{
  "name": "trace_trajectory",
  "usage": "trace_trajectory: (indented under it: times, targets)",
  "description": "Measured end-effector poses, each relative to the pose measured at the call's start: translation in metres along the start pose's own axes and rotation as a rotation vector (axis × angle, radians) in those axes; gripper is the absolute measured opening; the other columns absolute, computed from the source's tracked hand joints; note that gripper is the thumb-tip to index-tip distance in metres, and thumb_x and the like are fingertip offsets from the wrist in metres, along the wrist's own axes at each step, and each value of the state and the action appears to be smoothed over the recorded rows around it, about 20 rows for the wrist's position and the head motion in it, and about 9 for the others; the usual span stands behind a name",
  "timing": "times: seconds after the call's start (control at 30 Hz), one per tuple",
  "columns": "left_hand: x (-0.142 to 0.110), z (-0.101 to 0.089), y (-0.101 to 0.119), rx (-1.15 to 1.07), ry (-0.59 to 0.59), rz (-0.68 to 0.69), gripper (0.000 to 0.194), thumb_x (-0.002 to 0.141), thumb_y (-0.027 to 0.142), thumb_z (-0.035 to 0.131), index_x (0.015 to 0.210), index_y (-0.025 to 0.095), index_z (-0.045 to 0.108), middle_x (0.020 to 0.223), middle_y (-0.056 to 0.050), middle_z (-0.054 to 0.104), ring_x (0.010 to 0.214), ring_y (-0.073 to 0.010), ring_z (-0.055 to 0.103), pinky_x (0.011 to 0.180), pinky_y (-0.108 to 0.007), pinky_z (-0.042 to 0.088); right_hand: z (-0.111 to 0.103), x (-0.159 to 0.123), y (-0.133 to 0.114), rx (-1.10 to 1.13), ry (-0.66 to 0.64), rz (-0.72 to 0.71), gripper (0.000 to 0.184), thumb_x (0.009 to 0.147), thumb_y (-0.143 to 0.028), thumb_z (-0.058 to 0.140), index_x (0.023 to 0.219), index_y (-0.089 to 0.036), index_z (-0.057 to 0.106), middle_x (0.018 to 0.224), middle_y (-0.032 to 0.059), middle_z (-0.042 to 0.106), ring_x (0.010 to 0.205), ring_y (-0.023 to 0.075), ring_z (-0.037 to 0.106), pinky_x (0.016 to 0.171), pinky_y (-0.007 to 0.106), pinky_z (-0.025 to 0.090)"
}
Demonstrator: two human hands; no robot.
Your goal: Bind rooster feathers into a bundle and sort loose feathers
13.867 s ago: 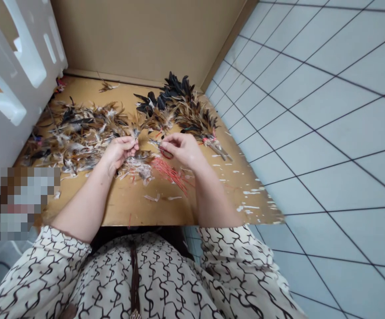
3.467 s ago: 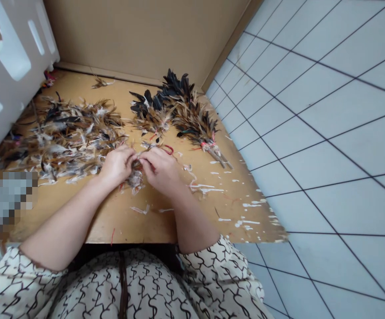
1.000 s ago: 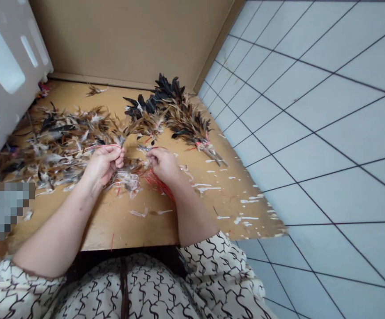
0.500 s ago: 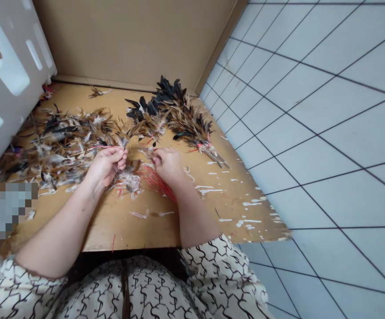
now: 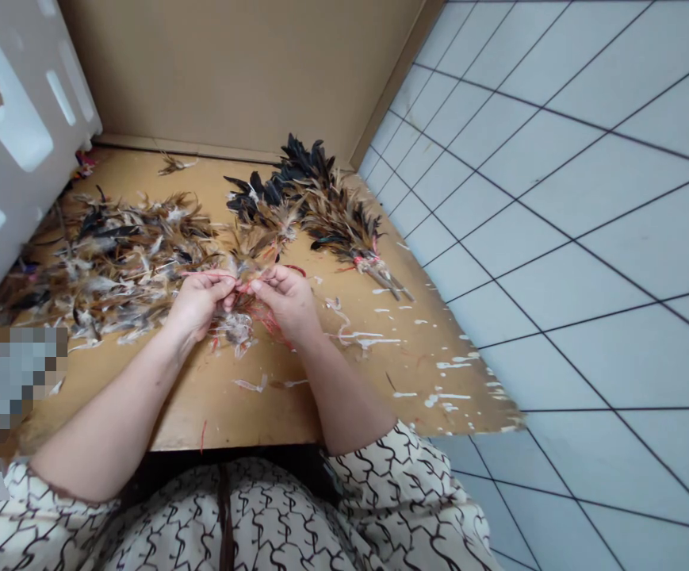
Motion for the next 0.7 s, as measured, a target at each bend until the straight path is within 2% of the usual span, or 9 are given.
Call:
trace_trajectory:
  times: [0.1, 0.27, 0.5, 0.6, 0.7]
  targets:
    - [-0.0010, 0.0008, -0.0006, -0.001, -0.009, -0.001, 0.016, 0.050, 0.019, 0.075, 0.052, 0.012, 0.061, 0.039, 0.002, 0.051, 0.036, -0.0061, 0.041, 0.037, -0.018, 0.030, -0.0021, 0.0005, 0.0009, 0.005, 0.023, -0.019, 0.026, 0.060, -0.037, 0.073, 0.066, -0.020, 0.054, 0.064, -0.0034, 0.063, 0.062, 0.0105, 0.058, 0.069, 0.028, 0.048]
    - [-0.0012, -0.0014, 0.0032, -0.010, 0.019, 0.016, 0.018, 0.048, 0.020, 0.076, 0.053, 0.013, 0.061, 0.049, -0.001, 0.060, 0.036, -0.0053, 0.041, 0.037, -0.018, 0.030, -0.0053, 0.0011, 0.0004, -0.015, 0.035, -0.023, 0.026, 0.060, -0.036, 0.073, 0.064, -0.020, 0.053, 0.063, -0.0046, 0.061, 0.062, 0.0106, 0.058, 0.069, 0.028, 0.048]
    - [-0.0032, 0.0071, -0.0053, 0.037, -0.049, -0.046, 0.019, 0.048, 0.021, 0.075, 0.051, 0.012, 0.059, 0.041, 0.001, 0.054, 0.032, -0.0054, 0.040, 0.034, -0.019, 0.030, -0.0007, 0.0016, 0.0068, -0.054, -0.016, -0.011, 0.031, 0.057, -0.037, 0.075, 0.063, -0.019, 0.051, 0.058, -0.0051, 0.058, 0.055, 0.0091, 0.054, 0.060, 0.025, 0.045]
    - [-0.0023, 0.0047, -0.0062, 0.045, -0.033, -0.036, 0.017, 0.050, 0.020, 0.074, 0.050, 0.012, 0.058, 0.043, 0.001, 0.055, 0.033, -0.0048, 0.040, 0.034, -0.018, 0.030, 0.0032, 0.0008, 0.0072, -0.016, -0.053, 0.016, 0.031, 0.056, -0.039, 0.076, 0.064, -0.019, 0.053, 0.060, -0.0040, 0.060, 0.057, 0.0100, 0.056, 0.061, 0.027, 0.046]
    - [-0.0013, 0.0028, -0.0046, 0.055, -0.026, -0.020, 0.017, 0.053, 0.019, 0.073, 0.052, 0.013, 0.058, 0.042, 0.002, 0.053, 0.033, -0.0046, 0.038, 0.034, -0.018, 0.030, 0.0019, -0.0003, 0.0030, 0.033, -0.028, 0.019, 0.032, 0.056, -0.038, 0.076, 0.063, -0.019, 0.051, 0.061, -0.0042, 0.061, 0.058, 0.0095, 0.056, 0.063, 0.027, 0.046]
Point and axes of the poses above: each hand's wrist, its own x-axis towards the middle knuckle, its own z-axis out of the palm, y = z × x, the point moved 8 cm from there along x, towards the middle knuckle
